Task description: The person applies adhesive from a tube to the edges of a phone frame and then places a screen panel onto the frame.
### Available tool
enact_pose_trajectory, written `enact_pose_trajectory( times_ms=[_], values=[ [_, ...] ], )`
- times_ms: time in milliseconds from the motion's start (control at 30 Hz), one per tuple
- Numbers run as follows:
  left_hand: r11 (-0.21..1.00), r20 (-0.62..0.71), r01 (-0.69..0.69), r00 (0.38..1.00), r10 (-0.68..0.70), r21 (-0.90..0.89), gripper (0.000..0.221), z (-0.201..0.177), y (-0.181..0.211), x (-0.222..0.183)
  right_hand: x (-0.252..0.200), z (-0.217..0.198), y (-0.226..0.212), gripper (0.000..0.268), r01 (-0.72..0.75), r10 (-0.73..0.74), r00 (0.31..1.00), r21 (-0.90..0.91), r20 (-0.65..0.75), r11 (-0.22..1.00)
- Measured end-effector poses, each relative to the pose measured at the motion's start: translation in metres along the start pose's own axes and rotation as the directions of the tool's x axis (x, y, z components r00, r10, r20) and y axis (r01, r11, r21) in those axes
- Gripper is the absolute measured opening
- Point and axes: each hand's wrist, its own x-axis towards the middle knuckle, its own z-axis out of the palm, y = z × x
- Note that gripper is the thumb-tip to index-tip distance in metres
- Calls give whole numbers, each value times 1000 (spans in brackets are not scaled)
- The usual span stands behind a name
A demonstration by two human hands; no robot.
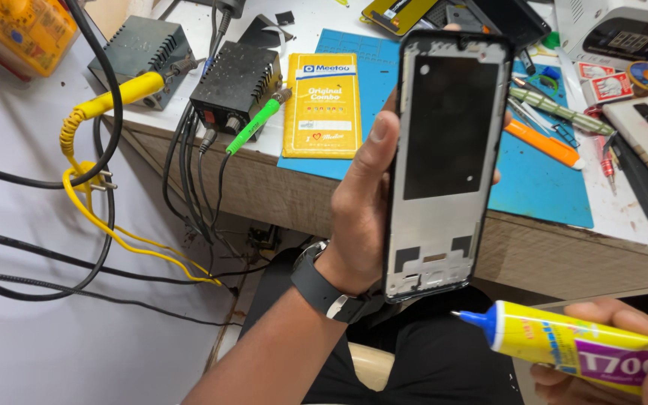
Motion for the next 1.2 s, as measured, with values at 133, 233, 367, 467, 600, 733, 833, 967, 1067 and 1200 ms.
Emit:
enact_pose_trajectory(
  times_ms=[133,233,367,467,600,733,833,967,1067,1200],
  values=[
    [999,70,1,998,3,-47,65,-2,-6,-3,-6,-2,2,45,-29,32,997,-49,68,998],
    [1000,64,-8,998,10,-28,67,-3,-9,-4,2,-13,4,48,-14,37,984,-135,175,991],
    [999,72,-39,997,39,-5,67,-4,-13,-2,11,-25,11,51,37,32,941,-197,336,980],
    [999,78,-34,996,36,-22,65,-4,-12,-3,15,-32,17,56,29,33,931,-163,364,986],
    [1000,76,-25,997,26,-18,66,-2,-10,-2,26,-47,17,73,-156,233,920,-254,313,955],
    [1000,69,-22,997,20,20,68,-1,-7,-3,34,-54,20,89,-277,369,847,-276,382,920],
    [998,65,-40,997,38,38,67,-1,-9,-2,29,-52,21,90,-258,335,904,-286,265,923],
    [1000,84,-22,996,24,-21,68,-3,-10,-4,33,-53,18,89,-294,378,866,-278,327,914],
    [999,91,-23,996,26,-38,66,-3,-10,-4,35,-54,18,88,-290,379,856,-281,351,915],
    [1000,66,-15,998,16,-24,67,-3,-11,-2,36,-63,22,88,-320,402,852,-274,335,907]
  ],
)
